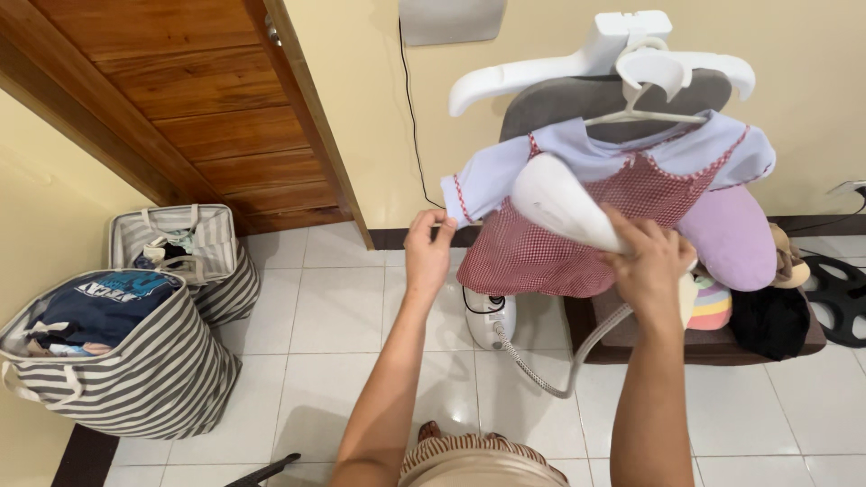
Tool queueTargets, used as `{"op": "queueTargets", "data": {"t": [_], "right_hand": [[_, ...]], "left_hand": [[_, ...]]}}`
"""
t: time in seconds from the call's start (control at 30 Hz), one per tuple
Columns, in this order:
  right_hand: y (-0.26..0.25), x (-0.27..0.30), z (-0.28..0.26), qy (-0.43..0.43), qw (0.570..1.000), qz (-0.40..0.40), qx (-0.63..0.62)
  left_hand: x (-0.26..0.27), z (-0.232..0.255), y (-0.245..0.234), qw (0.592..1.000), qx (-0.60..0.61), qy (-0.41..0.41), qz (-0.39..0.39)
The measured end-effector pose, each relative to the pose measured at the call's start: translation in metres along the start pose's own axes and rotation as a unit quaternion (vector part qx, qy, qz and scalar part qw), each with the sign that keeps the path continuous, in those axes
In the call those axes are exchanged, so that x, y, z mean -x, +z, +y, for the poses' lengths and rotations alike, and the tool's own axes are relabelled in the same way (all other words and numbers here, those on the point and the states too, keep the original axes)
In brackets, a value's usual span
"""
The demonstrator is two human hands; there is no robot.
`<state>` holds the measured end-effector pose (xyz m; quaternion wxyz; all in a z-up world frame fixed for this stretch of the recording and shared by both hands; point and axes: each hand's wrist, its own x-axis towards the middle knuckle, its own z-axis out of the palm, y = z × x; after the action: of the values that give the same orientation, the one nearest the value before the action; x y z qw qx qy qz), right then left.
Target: The person uses a handheld garment steamer to smooth a red-and-white checkered dress hanging on a hanger. They move the steamer over the bodice, sleeves, and skirt, occasionally adjusting the fabric with their other hand.
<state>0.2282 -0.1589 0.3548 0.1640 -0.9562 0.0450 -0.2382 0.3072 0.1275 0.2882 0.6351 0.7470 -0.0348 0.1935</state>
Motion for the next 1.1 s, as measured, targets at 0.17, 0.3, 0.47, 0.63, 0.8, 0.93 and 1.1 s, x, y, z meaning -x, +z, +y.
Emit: {"op": "queueTargets", "data": {"t": [0.17,0.3,0.47,0.63,0.8,0.93,1.1], "right_hand": [[0.022,0.008,-0.015,-0.018,0.999,-0.042,0.006],[0.031,0.02,-0.013,-0.027,0.999,-0.038,0.022],[0.019,0.034,0.01,0.033,0.999,-0.022,-0.014],[0.04,0.053,-0.007,0.016,0.999,-0.049,-0.017],[0.06,0.058,-0.032,-0.001,0.997,-0.023,-0.067],[0.049,0.052,-0.015,0.037,0.999,0.018,-0.03],[0.053,0.052,-0.013,0.041,0.999,0.003,-0.008]], "left_hand": [[-0.006,0.001,0.005,1.0,-0.005,0.01,-0.008],[-0.014,0.005,-0.003,0.993,0.111,-0.037,0.01],[-0.042,0.011,-0.03,0.984,0.17,0.05,-0.033],[-0.047,0.01,-0.03,0.997,-0.03,0.028,-0.062],[-0.033,-0.001,-0.022,0.983,-0.164,0.075,-0.012],[-0.019,-0.003,-0.025,0.988,-0.134,0.078,0.01],[-0.007,-0.003,-0.02,0.999,-0.012,-0.026,-0.037]]}}
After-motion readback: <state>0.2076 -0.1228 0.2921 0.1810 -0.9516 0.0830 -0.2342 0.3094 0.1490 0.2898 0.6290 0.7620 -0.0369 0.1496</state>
